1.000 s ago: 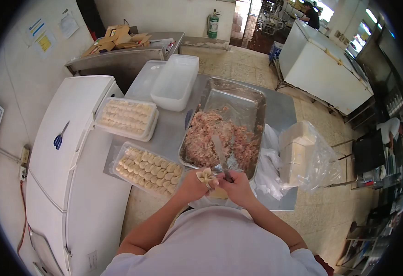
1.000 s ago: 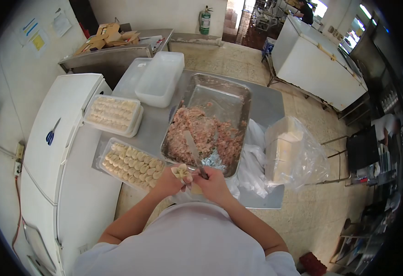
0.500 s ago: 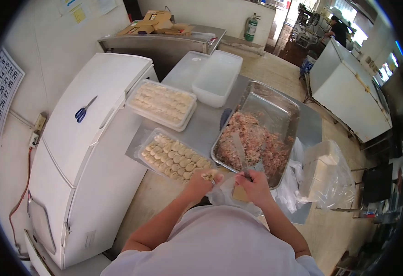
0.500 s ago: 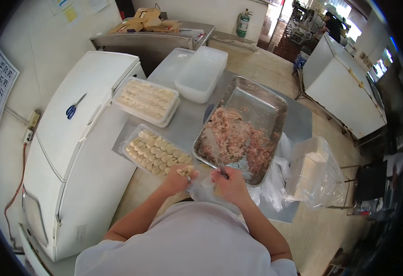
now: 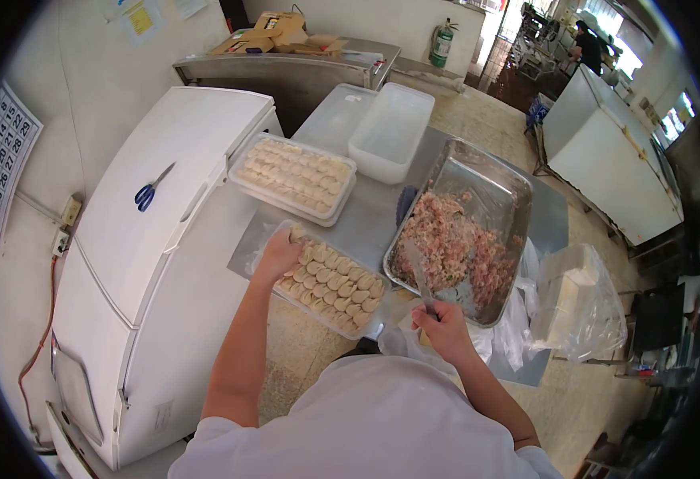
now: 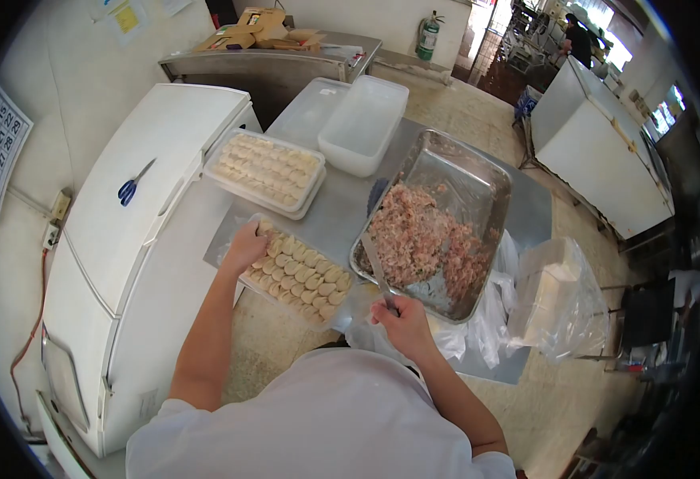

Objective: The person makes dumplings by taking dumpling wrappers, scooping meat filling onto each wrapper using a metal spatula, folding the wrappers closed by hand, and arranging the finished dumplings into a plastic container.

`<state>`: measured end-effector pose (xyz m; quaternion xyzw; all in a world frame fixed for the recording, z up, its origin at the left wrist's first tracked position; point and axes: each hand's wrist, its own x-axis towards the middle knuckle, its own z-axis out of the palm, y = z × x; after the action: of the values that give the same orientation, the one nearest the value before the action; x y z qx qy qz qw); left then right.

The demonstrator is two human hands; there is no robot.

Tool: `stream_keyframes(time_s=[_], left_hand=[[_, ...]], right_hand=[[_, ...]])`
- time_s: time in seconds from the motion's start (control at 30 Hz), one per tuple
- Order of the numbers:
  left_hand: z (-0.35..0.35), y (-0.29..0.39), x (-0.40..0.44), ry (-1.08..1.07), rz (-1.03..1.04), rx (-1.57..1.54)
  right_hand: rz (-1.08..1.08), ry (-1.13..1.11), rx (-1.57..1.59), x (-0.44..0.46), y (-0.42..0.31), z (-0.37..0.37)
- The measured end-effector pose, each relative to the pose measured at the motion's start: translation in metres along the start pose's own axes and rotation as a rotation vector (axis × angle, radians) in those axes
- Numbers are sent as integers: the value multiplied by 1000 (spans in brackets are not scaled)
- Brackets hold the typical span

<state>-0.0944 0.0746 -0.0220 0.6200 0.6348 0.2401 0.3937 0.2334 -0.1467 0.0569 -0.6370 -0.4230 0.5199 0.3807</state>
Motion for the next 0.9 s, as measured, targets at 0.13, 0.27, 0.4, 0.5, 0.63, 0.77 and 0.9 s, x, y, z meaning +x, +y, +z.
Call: stream_keyframes(time_s=[0.13, 0.27, 0.4, 0.5, 0.63, 0.77, 0.9], left_hand=[[19, 19, 0, -33, 1, 389], [22, 23, 2, -21, -1, 426], [17, 37, -1, -25, -34, 572], [16, 36, -1, -35, -19, 550], [13, 37, -1, -24, -74, 502], [17, 30, -5, 79, -25, 520], [15, 53, -25, 188, 20, 313]], right_hand=[[51, 14, 1, -3, 0, 0], [102, 46, 38, -5, 8, -4], [102, 67, 17, -9, 6, -9], [92, 82, 55, -11, 10, -12], [66, 89, 41, -8, 29, -20], [87, 64, 52, -16, 17, -28], [93, 140, 21, -19, 31, -47]])
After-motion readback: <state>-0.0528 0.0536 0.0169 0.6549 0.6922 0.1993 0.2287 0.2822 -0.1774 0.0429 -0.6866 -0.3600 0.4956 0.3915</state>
